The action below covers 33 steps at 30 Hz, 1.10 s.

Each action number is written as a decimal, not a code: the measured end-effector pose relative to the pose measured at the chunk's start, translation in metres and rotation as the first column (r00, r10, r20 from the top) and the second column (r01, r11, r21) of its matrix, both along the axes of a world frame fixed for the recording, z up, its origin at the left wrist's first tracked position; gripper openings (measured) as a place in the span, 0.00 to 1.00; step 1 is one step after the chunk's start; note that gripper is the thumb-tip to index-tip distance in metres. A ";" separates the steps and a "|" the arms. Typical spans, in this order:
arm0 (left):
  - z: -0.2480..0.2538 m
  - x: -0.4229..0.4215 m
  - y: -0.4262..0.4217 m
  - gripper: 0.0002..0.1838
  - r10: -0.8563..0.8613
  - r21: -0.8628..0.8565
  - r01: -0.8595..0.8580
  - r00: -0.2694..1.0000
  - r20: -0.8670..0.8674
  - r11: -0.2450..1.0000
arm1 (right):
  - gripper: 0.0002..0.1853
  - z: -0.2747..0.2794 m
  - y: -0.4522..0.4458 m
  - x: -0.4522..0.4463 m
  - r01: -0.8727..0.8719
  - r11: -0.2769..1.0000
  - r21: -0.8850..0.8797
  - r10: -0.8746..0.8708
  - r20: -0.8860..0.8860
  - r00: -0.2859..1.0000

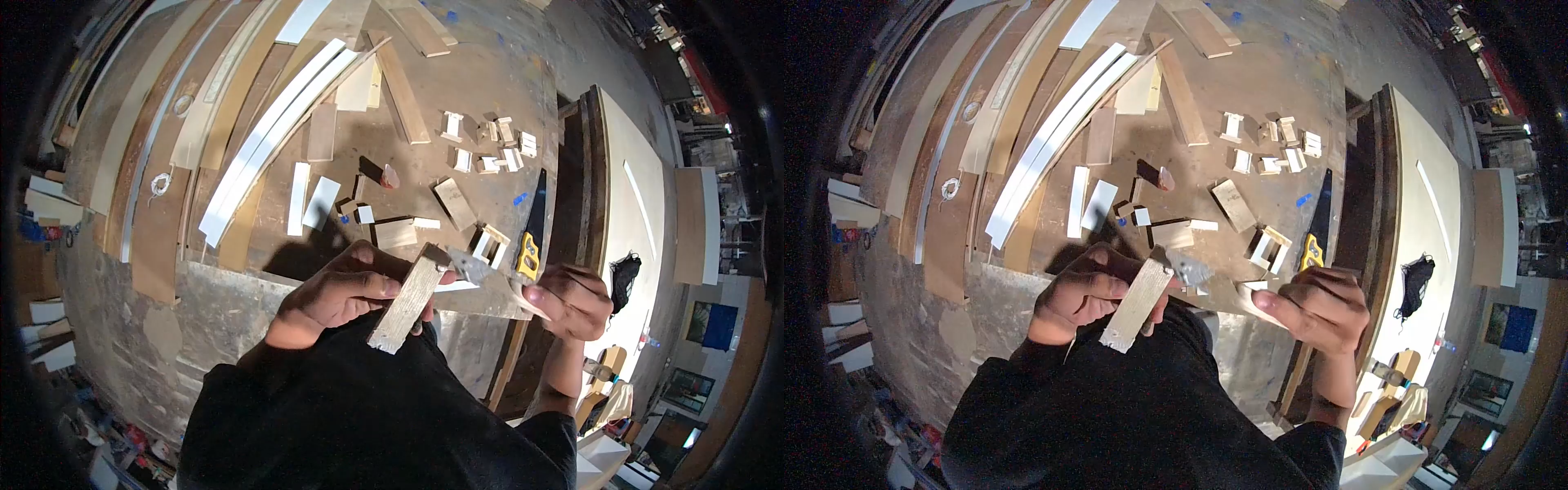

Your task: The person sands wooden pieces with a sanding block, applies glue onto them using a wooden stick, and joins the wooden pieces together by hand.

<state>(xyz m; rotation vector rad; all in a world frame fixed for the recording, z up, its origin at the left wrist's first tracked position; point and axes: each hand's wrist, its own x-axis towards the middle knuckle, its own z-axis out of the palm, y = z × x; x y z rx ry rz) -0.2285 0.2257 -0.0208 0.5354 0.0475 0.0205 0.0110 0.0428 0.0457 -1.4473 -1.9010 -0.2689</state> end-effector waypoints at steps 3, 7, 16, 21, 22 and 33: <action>-0.004 -0.004 -0.007 0.24 0.039 0.038 -0.039 0.999 0.011 0.999 | 0.21 0.000 -0.002 0.000 -0.016 0.998 -0.058 0.020 0.063 0.998; -0.006 -0.007 -0.010 0.24 0.050 -0.008 -0.050 0.999 0.010 0.999 | 0.21 -0.001 -0.008 -0.006 -0.067 0.993 -0.099 0.073 0.057 0.996; 0.004 -0.006 -0.016 0.27 0.038 0.043 -0.036 0.998 -0.044 0.998 | 0.14 0.000 -0.019 0.001 -0.093 0.992 0.084 0.096 -0.029 0.995; 0.000 -0.006 -0.019 0.25 -0.007 0.010 0.007 1.000 0.011 1.000 | 0.16 -0.007 -0.017 -0.007 -0.039 0.999 -0.008 0.039 0.025 0.999; -0.001 -0.006 -0.021 0.25 -0.010 0.011 0.010 1.000 0.013 1.000 | 0.17 -0.007 -0.015 -0.006 -0.026 0.999 -0.021 0.026 0.004 1.000; -0.006 -0.009 -0.026 0.25 0.070 -0.046 -0.068 0.996 0.046 0.997 | 0.13 -0.006 -0.026 -0.009 -0.038 0.996 0.079 0.043 -0.062 0.997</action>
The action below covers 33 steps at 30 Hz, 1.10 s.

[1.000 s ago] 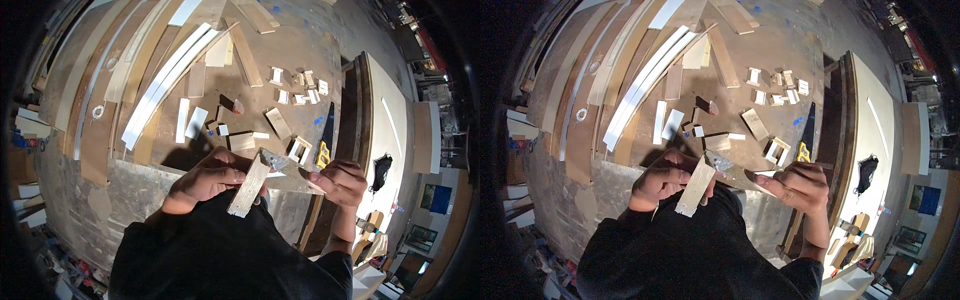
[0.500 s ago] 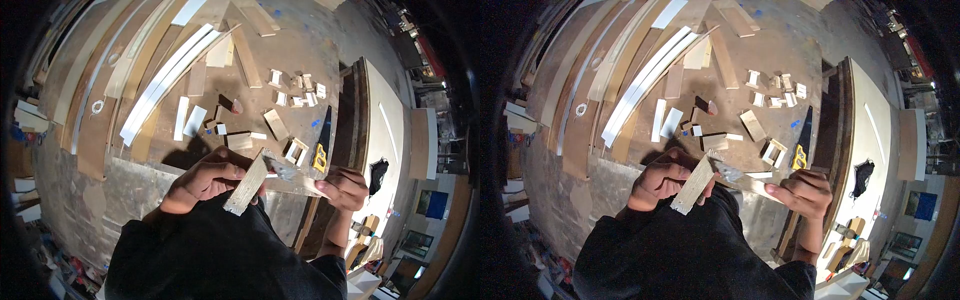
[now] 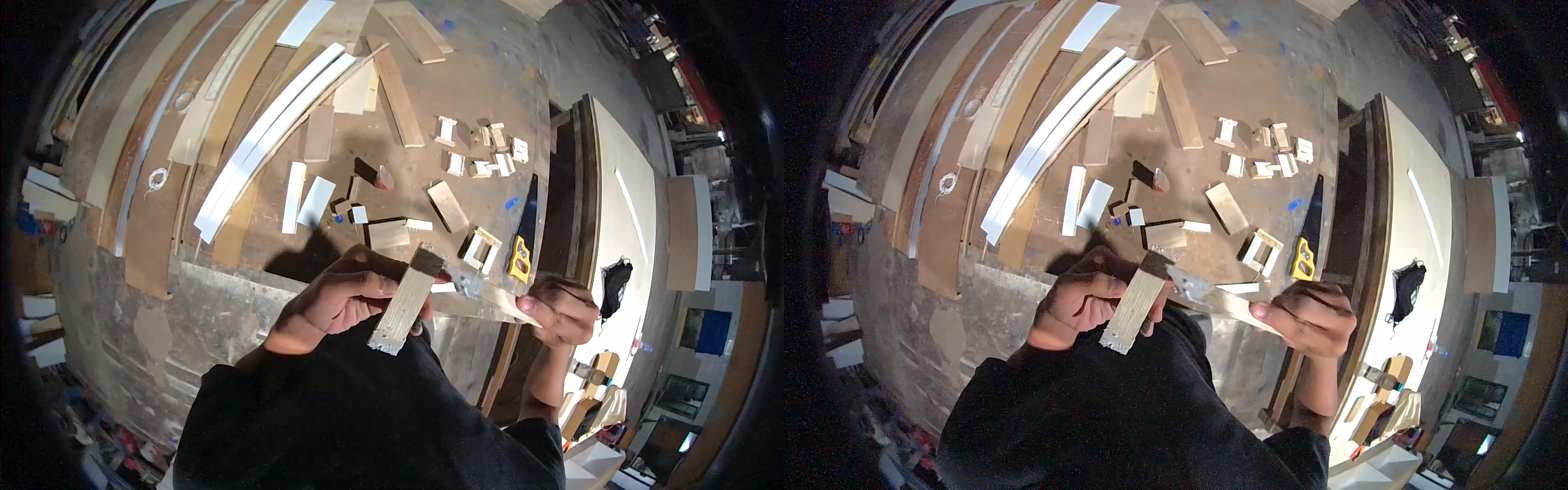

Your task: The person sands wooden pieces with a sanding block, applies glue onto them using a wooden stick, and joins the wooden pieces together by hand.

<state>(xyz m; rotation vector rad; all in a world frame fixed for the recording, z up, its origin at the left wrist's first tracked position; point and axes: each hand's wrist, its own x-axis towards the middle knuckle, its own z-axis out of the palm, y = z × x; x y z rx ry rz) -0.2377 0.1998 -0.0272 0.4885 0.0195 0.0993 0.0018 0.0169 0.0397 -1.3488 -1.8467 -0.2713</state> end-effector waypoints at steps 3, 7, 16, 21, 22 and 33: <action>-0.005 0.002 -0.005 0.27 -0.002 -0.008 0.002 1.000 0.014 1.000 | 0.15 -0.003 0.008 -0.008 0.006 0.999 -0.050 -0.006 -0.002 1.000; 0.000 -0.003 0.002 0.28 0.019 0.028 -0.019 1.000 -0.002 0.999 | 0.17 -0.007 -0.002 -0.002 -0.005 0.997 -0.077 0.008 0.031 0.999; 0.001 -0.006 -0.001 0.23 0.115 0.050 -0.114 0.993 -0.027 0.992 | 0.21 -0.024 0.013 -0.021 0.076 0.988 -0.132 -0.079 -0.020 0.997; -0.002 -0.010 0.002 0.21 0.197 0.079 -0.191 0.977 -0.086 0.979 | 0.25 -0.036 0.011 -0.015 0.115 0.989 -0.092 -0.121 -0.065 0.991; -0.003 -0.010 0.000 0.20 0.228 0.109 -0.213 0.963 -0.143 0.971 | 0.25 -0.036 0.015 -0.019 0.118 0.988 -0.095 -0.125 -0.068 0.990; -0.023 -0.022 0.000 0.18 0.293 0.099 -0.279 0.941 -0.173 0.955 | 0.15 -0.066 0.023 -0.024 0.105 0.987 -0.123 -0.116 -0.089 0.989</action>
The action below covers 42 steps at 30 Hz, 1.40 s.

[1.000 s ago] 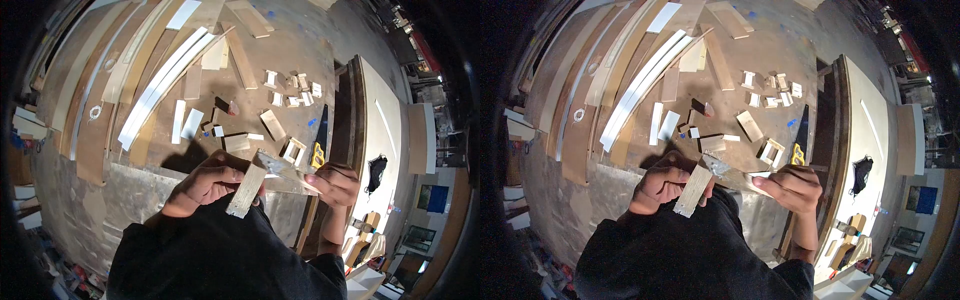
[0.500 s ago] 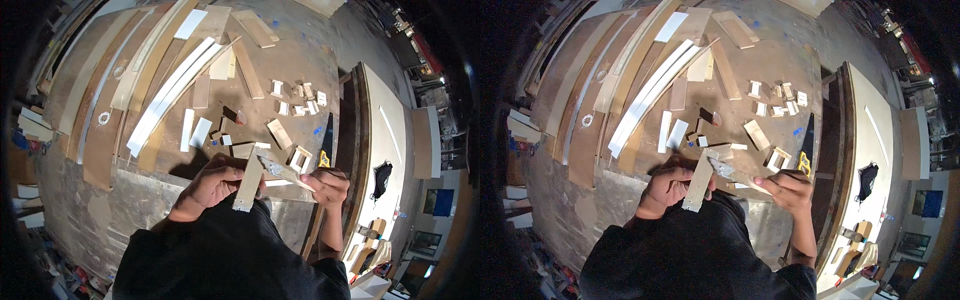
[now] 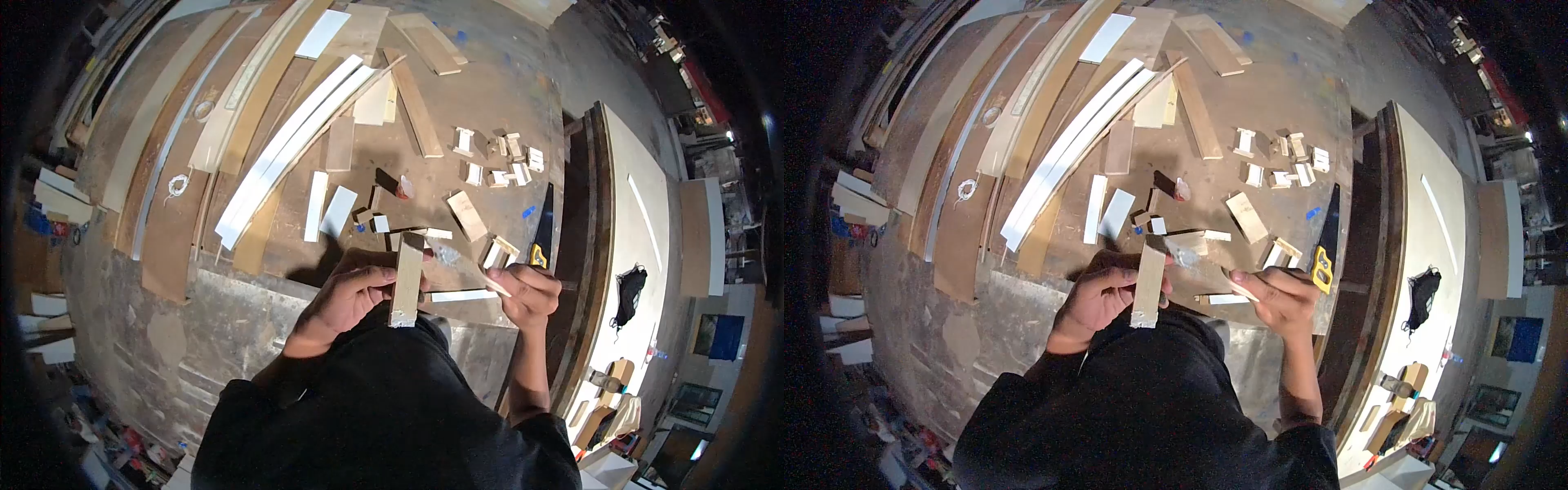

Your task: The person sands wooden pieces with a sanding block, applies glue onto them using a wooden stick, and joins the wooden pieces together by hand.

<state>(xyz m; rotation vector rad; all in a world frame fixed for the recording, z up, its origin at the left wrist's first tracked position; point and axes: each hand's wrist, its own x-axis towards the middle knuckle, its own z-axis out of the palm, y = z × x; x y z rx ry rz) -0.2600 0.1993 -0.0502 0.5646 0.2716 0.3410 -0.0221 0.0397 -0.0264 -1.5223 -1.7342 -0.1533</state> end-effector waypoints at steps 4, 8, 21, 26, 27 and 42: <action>-0.002 0.000 -0.003 0.19 -0.004 0.011 0.003 0.999 0.043 1.000 | 0.27 0.001 0.012 -0.014 -0.014 0.998 -0.053 0.014 -0.003 1.000; -0.003 -0.003 0.001 0.20 0.007 -0.022 -0.006 1.000 0.023 1.000 | 0.28 -0.004 0.003 -0.005 -0.001 1.000 -0.007 0.001 0.011 1.000; -0.047 -0.042 0.043 0.18 0.345 0.166 -0.318 0.922 -0.176 0.934 | 0.07 -0.073 0.039 -0.008 0.253 0.919 -0.302 -0.339 -0.279 0.898; -0.056 -0.060 0.058 0.20 0.413 0.267 -0.333 0.841 -0.349 0.904 | 0.06 -0.160 0.092 -0.012 0.269 0.856 -0.441 -0.387 -0.204 0.899; -0.056 -0.062 0.059 0.20 0.412 0.266 -0.332 0.840 -0.353 0.905 | 0.06 -0.168 0.105 -0.017 0.268 0.855 -0.443 -0.388 -0.206 0.898; -0.070 -0.071 0.064 0.20 0.549 0.408 -0.384 0.700 -0.457 0.828 | 0.15 -0.218 0.146 0.025 0.575 0.719 -0.389 -0.633 -0.027 0.773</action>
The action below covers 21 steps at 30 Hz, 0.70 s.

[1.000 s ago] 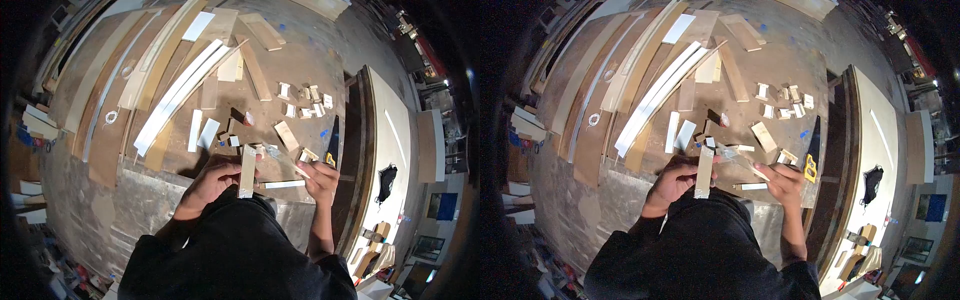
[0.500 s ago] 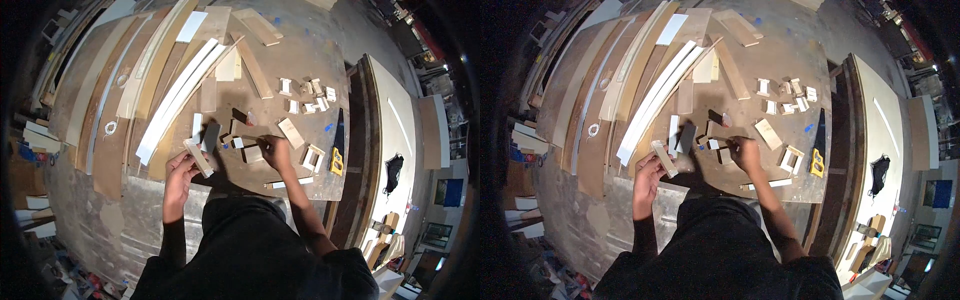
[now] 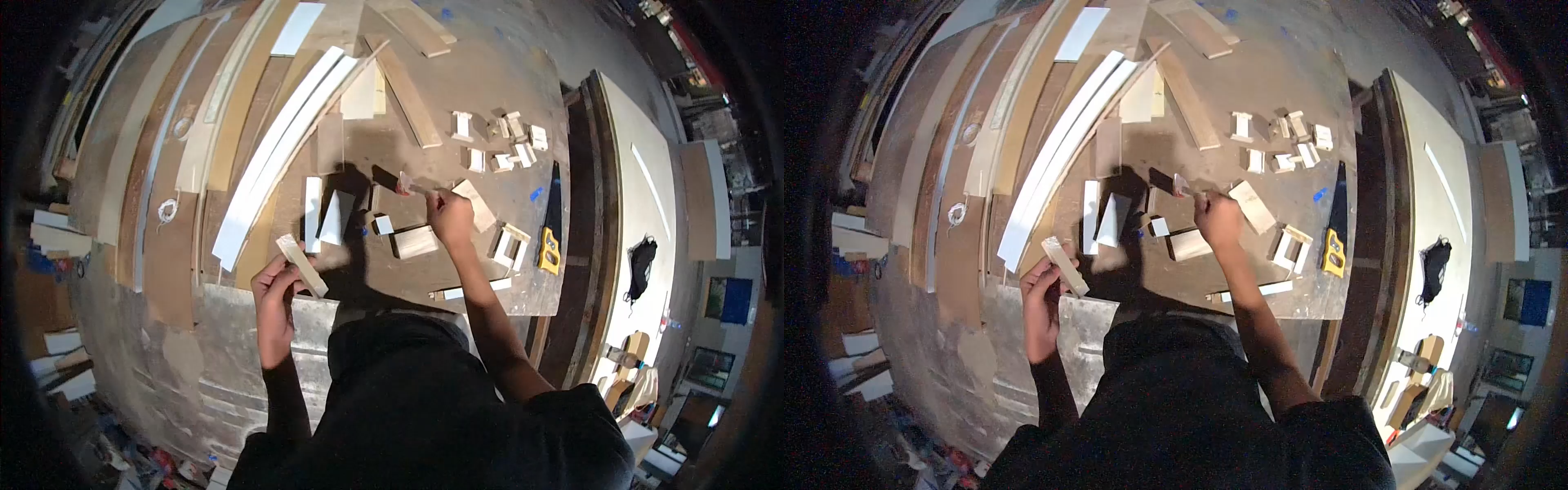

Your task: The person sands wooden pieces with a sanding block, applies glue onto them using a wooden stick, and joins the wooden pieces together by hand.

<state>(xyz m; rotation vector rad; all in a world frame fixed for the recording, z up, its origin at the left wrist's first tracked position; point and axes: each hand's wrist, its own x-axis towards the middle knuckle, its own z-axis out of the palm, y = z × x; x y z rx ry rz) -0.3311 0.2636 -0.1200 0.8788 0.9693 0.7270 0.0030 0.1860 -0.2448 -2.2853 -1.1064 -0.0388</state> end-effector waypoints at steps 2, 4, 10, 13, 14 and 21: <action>-0.006 0.013 -0.007 0.20 -0.008 -0.047 0.007 0.999 -0.038 0.999 | 0.14 -0.018 0.006 -0.008 -0.002 0.999 -0.043 0.002 0.001 1.000; -0.008 0.016 -0.007 0.21 -0.146 -0.139 0.132 0.984 -0.099 0.982 | 0.12 -0.024 0.013 -0.005 0.030 0.997 -0.068 -0.033 -0.044 0.998; -0.047 0.034 -0.007 0.21 -0.302 -0.038 0.300 0.943 -0.139 0.953 | 0.12 -0.030 0.014 0.000 0.095 0.995 0.038 -0.093 -0.059 0.994; -0.047 0.033 0.009 0.20 -0.339 0.050 0.349 0.929 -0.150 0.936 | 0.15 -0.023 0.026 0.005 0.116 0.993 0.007 -0.116 -0.039 0.992; -0.048 0.031 0.012 0.20 -0.309 0.044 0.317 0.941 -0.138 0.947 | 0.15 -0.022 0.027 0.005 0.124 0.992 0.005 -0.124 -0.059 0.991; -0.044 0.037 0.025 0.19 -0.294 -0.012 0.295 0.947 -0.129 0.955 | 0.10 -0.046 0.035 0.006 0.098 0.990 -0.106 -0.103 -0.046 0.994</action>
